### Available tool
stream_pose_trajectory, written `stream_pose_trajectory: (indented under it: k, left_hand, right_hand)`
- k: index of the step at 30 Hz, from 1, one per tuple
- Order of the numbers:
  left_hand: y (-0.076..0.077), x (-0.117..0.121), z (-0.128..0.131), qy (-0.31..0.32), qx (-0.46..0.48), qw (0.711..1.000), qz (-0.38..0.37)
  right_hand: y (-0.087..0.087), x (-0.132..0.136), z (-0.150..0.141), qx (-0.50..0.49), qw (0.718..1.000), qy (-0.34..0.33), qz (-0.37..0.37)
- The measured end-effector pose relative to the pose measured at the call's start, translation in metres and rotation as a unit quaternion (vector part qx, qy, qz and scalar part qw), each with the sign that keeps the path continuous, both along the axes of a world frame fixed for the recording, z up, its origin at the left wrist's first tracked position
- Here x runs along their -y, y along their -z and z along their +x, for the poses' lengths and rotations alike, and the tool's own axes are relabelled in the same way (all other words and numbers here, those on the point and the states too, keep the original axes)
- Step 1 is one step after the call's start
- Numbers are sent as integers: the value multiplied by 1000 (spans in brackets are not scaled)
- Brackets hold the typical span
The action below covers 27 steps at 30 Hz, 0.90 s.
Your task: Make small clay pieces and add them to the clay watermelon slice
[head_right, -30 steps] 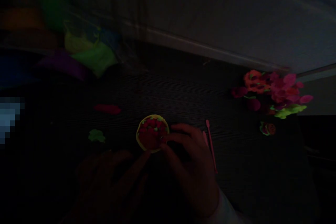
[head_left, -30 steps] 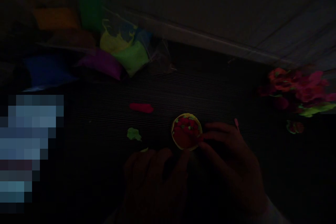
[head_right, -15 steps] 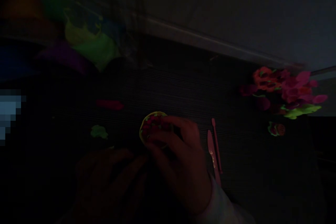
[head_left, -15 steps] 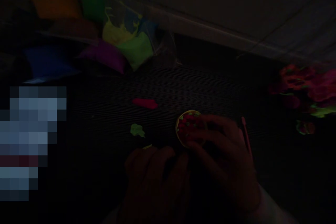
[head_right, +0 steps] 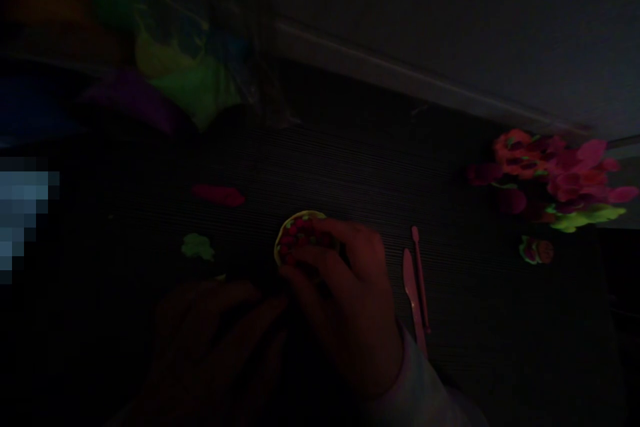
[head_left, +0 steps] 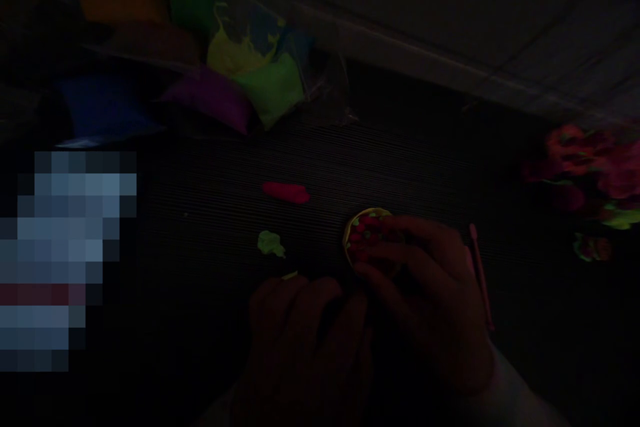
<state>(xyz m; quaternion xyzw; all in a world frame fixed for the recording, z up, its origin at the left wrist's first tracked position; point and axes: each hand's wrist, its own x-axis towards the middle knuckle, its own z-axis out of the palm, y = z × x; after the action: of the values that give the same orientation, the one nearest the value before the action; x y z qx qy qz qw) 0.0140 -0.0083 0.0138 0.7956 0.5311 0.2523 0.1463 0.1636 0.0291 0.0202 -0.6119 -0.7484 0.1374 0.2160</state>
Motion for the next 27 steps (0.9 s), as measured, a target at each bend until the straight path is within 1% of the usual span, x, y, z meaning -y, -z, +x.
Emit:
stream_pose_trajectory:
  k: [5,8,11,15,20,24,27]
  left_hand:
    - [1,1,-3,15,-7,1000,-3]
    - [0,1,-4,23,-1,1000,-1]
    - [0,1,-3,15,4,1000,-10]
    - [-1,1,-2,5,6,1000,-19]
    - [0,0,-3,10,12,1000,-16]
    - [1,-1,-3,14,17,1000,-8]
    - [0,-1,-2,14,20,1000,-11]
  right_hand:
    - [-1,3,2,0,1000,-2,13]
    - [-3,5,6,-12,1000,-6,-2]
    - [-3,7,10,-26,999,1,-19]
    - [-3,7,12,-29,999,3,-21]
    - [-3,6,11,-5,1000,-6,-6]
    - [-2,3,8,34,999,-24,22]
    - [0,2,5,64,997,-22,35]
